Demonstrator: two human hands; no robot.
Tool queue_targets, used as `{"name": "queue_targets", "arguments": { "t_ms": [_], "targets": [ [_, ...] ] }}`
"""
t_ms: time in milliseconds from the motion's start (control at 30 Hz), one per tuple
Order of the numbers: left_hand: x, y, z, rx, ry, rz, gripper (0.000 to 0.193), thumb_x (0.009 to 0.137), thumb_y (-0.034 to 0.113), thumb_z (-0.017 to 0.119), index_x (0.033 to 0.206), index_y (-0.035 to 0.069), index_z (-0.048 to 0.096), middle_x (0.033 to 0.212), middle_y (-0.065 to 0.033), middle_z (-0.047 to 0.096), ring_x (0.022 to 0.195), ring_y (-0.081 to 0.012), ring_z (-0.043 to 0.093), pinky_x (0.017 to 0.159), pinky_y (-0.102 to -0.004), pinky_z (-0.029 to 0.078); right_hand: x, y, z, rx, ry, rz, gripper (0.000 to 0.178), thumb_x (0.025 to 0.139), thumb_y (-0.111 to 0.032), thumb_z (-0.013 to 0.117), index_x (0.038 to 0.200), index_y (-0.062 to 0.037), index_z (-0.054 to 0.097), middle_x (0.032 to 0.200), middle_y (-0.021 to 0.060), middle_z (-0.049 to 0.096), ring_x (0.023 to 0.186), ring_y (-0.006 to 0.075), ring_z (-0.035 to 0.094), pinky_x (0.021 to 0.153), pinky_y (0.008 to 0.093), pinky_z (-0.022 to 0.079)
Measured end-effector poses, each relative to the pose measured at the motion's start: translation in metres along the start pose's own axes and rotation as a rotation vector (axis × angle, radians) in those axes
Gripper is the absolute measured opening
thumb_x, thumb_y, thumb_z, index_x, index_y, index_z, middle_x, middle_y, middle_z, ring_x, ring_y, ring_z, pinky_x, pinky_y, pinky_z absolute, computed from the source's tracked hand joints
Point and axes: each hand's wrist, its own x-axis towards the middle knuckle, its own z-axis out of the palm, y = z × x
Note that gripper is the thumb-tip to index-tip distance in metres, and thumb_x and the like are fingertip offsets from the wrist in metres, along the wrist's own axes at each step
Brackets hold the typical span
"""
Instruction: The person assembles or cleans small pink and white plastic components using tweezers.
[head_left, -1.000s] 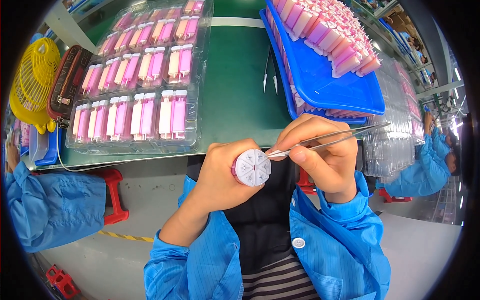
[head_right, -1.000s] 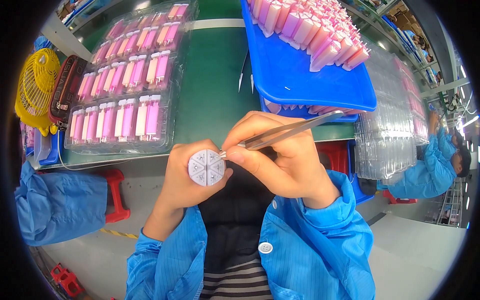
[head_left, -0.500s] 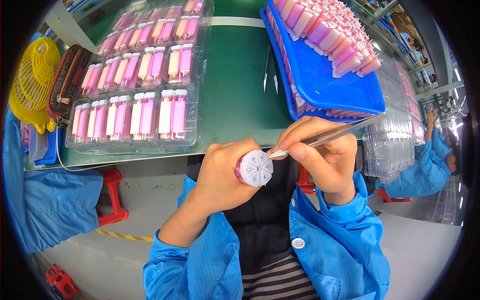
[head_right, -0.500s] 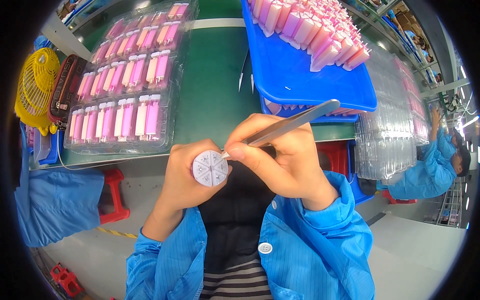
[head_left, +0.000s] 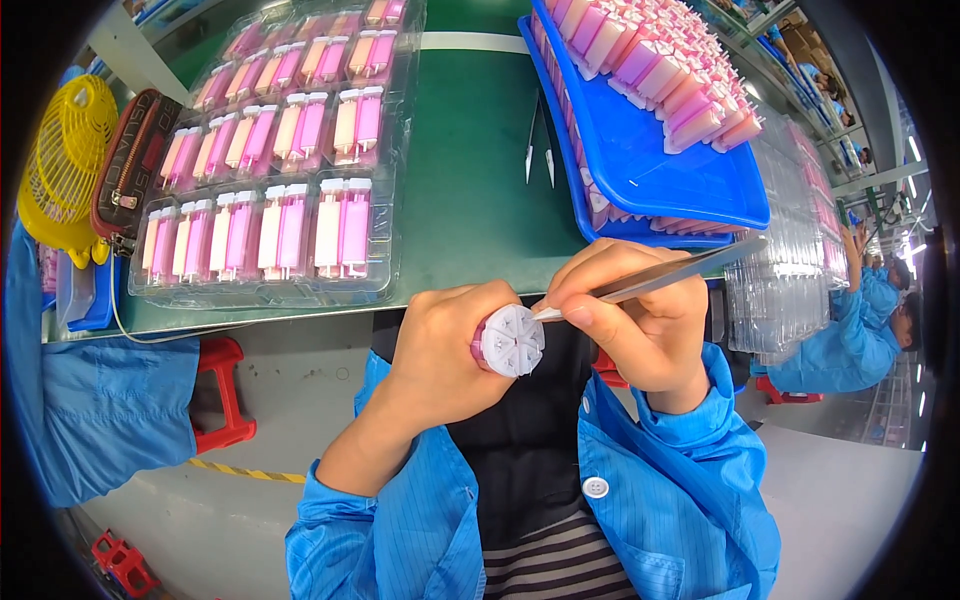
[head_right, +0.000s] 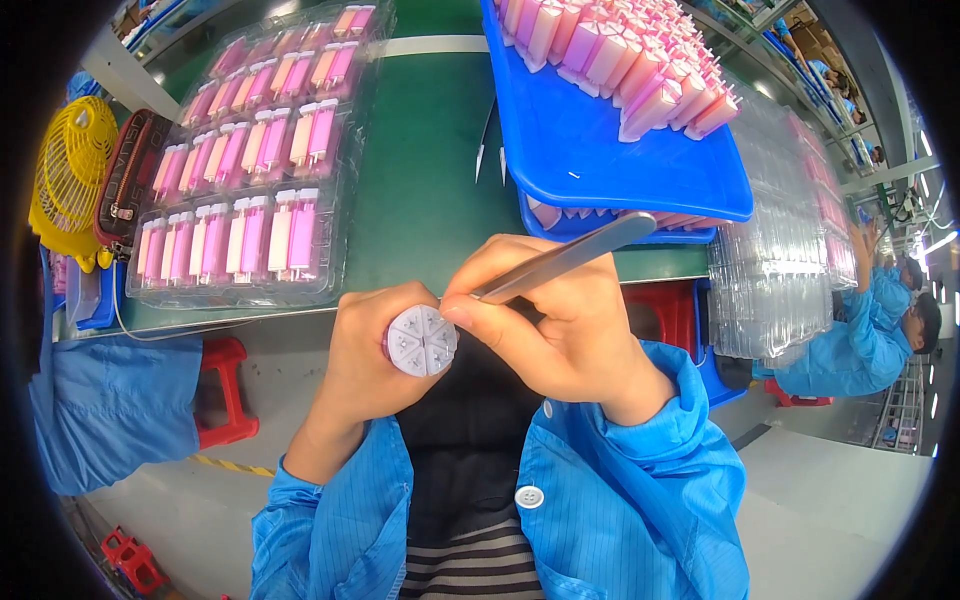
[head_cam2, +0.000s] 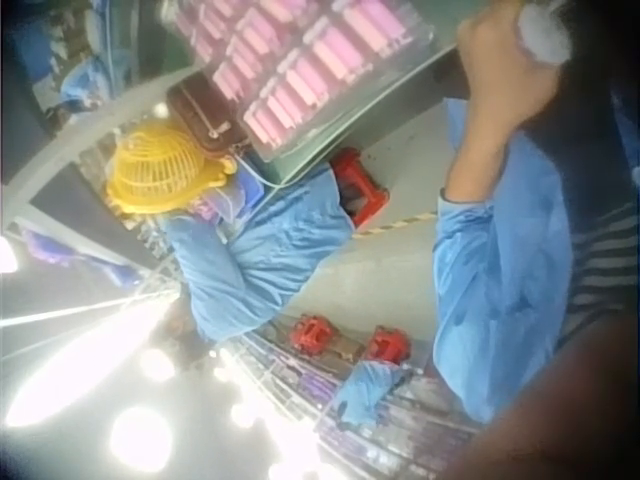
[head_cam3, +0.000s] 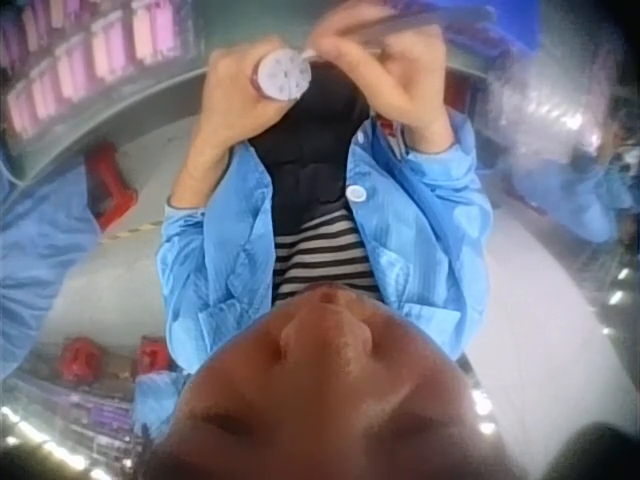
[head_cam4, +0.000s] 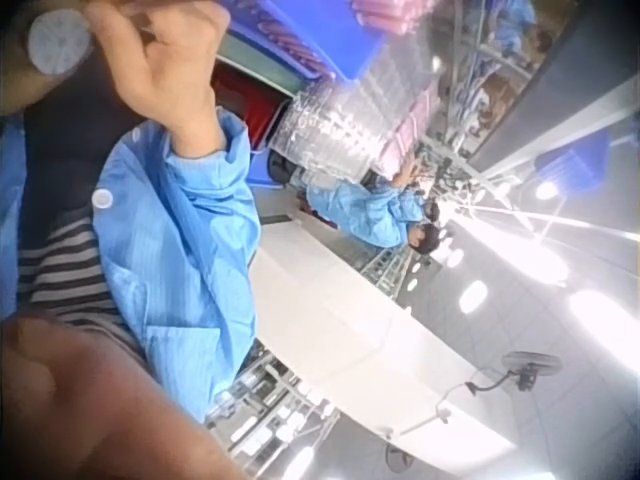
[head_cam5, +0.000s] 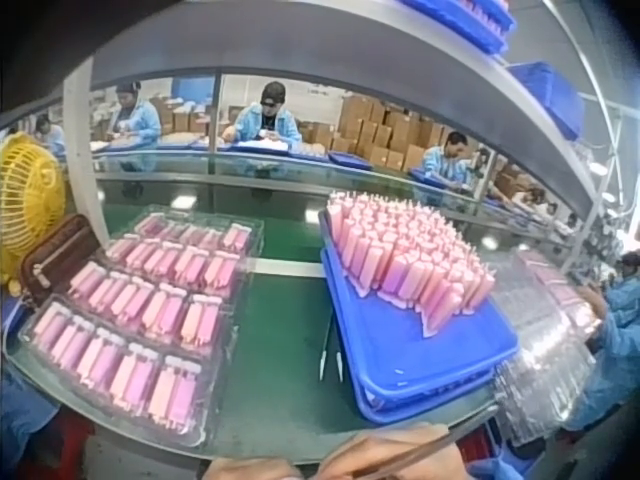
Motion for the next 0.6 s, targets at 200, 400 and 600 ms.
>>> {"name": "queue_targets", "arguments": {
  "t_ms": [200,400,600],
  "targets": [
    [0.0,-0.002,0.0,-0.011,-0.004,0.004,0.019,0.065,0.004,0.075,0.074,0.004,0.058,0.064,-0.0108,0.059,0.056,-0.029,0.06,0.05,-0.0353,0.046,0.002,0.003,0.004,0.019,0.022,-0.07,0.002,0.082,0.002,0.067,0.082,0.0039,0.068,0.076,0.0109,0.065,0.065,0.0206,0.06,0.055,0.0296,0.045],
    [-0.002,-0.003,0.002,-0.072,0.017,-0.034,0.02,0.064,0.003,0.075,0.075,0.004,0.058,0.064,-0.0114,0.059,0.057,-0.0289,0.061,0.051,-0.0337,0.046,0.001,0.003,0.004,0.019,0.005,-0.056,0.004,0.084,0.0,0.066,0.086,0.0037,0.067,0.079,0.011,0.065,0.068,0.0198,0.061,0.058,0.0288,0.046],
    [0.0,-0.006,0.011,0.069,0.281,0.152,0.022,0.061,0.001,0.076,0.073,0.005,0.058,0.064,-0.0089,0.057,0.055,-0.0272,0.058,0.05,-0.0335,0.044,-0.021,0.012,0.02,0.393,0.231,-0.012,0.015,0.095,-0.006,0.056,0.101,0.0069,0.061,0.095,0.017,0.065,0.088,0.0189,0.063,0.077,0.0294,0.05]
  ]
}}
